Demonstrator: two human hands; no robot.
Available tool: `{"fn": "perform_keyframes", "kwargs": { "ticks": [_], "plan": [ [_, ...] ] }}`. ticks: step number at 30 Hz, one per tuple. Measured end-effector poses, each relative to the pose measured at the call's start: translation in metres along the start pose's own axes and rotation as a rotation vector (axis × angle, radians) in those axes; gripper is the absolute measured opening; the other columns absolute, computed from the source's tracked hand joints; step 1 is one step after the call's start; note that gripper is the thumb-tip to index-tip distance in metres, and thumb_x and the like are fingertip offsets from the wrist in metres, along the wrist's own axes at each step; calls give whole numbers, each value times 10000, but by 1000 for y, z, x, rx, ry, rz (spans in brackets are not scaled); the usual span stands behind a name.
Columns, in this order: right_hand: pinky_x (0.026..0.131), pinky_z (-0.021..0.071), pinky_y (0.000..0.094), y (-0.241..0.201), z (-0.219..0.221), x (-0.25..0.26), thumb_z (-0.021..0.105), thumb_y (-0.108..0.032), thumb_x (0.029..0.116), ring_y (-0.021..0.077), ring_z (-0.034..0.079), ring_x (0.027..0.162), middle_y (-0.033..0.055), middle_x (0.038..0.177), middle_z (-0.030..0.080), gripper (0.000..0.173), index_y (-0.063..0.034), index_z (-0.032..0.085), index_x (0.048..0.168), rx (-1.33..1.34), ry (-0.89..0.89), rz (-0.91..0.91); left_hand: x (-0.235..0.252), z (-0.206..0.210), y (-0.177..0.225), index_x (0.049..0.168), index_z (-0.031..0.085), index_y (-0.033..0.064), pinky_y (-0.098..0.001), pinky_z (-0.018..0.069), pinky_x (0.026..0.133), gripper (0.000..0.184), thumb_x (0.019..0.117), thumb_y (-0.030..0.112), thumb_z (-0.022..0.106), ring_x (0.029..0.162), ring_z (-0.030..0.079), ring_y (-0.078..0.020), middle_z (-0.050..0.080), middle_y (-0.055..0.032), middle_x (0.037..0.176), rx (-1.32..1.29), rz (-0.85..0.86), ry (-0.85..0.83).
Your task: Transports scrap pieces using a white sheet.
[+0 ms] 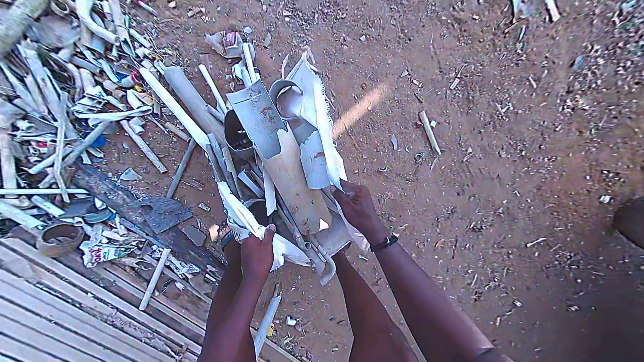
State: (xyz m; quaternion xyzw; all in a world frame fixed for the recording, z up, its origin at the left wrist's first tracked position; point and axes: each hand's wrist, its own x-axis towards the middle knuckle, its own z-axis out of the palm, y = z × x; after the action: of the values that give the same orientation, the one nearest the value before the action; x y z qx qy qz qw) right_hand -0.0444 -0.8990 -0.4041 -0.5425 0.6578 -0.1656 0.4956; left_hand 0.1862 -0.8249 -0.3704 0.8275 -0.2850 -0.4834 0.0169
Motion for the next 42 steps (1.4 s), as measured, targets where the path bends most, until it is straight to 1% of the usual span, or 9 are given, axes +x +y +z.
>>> {"fn": "perform_keyframes", "kwargs": {
  "ticks": [8,16,22,29,31,34,36,39,42],
  "plan": [
    [644,492,276,-72,-30,-21,560,-118,1019,44,568,657,22,718,625,217,16,726,979,78,110,-108,-58,-33,25,917,682,-40,-519,528,761,395,1036,330,615,744,663,-269,654,-140,749,-98,105,69],
    [702,503,203,-146,-88,-58,572,-107,1009,-28,589,712,-2,762,661,207,23,732,984,109,180,-216,-144,-64,58,823,674,-34,-453,528,677,367,1015,277,634,644,638,-211,616,-96,656,-154,302,149],
    [774,531,152,-196,-144,-109,567,-70,994,-79,620,781,-70,820,686,161,-17,716,967,220,248,-313,-216,-80,74,767,665,2,-320,526,586,347,964,288,658,559,614,-98,590,-26,591,-224,539,210],
    [886,556,172,-288,-214,-207,560,-49,979,-61,672,916,-71,951,749,190,-11,728,1058,331,455,-386,-322,-143,111,758,687,8,-239,539,598,314,951,254,658,566,628,-40,631,-14,604,-332,803,183],
    [912,556,197,-317,-233,-241,575,-47,956,-38,682,926,-65,963,756,194,-16,730,1069,381,561,-389,-362,-173,126,781,696,-50,-249,555,650,291,942,187,642,608,654,-63,660,-68,637,-363,951,156],
    [821,563,151,-363,-254,-303,574,-26,944,-78,667,838,-130,880,737,176,-75,730,1007,423,732,-384,-420,-212,137,830,697,-97,-270,572,712,260,949,128,645,661,681,-93,687,-114,691,-362,1091,32],
    [787,560,146,-390,-265,-341,567,-27,943,-81,661,807,-132,849,732,182,-87,735,980,453,841,-391,-445,-230,141,822,697,-94,-346,576,702,286,959,153,646,660,687,-156,683,-137,690,-310,1172,-45],
    [764,558,142,-420,-276,-398,575,-35,941,-78,657,784,-125,832,728,171,-84,735,976,498,1023,-376,-479,-249,150,883,719,-100,-459,589,803,327,983,205,654,772,735,-261,721,-189,778,-172,1260,-168],
    [765,557,146,-428,-286,-450,599,-50,934,-75,655,782,-120,827,721,137,-79,726,976,489,1183,-352,-528,-275,161,893,715,-132,-467,554,836,387,1008,224,617,811,716,-300,719,-234,818,-8,1306,-307]
  ]
}}
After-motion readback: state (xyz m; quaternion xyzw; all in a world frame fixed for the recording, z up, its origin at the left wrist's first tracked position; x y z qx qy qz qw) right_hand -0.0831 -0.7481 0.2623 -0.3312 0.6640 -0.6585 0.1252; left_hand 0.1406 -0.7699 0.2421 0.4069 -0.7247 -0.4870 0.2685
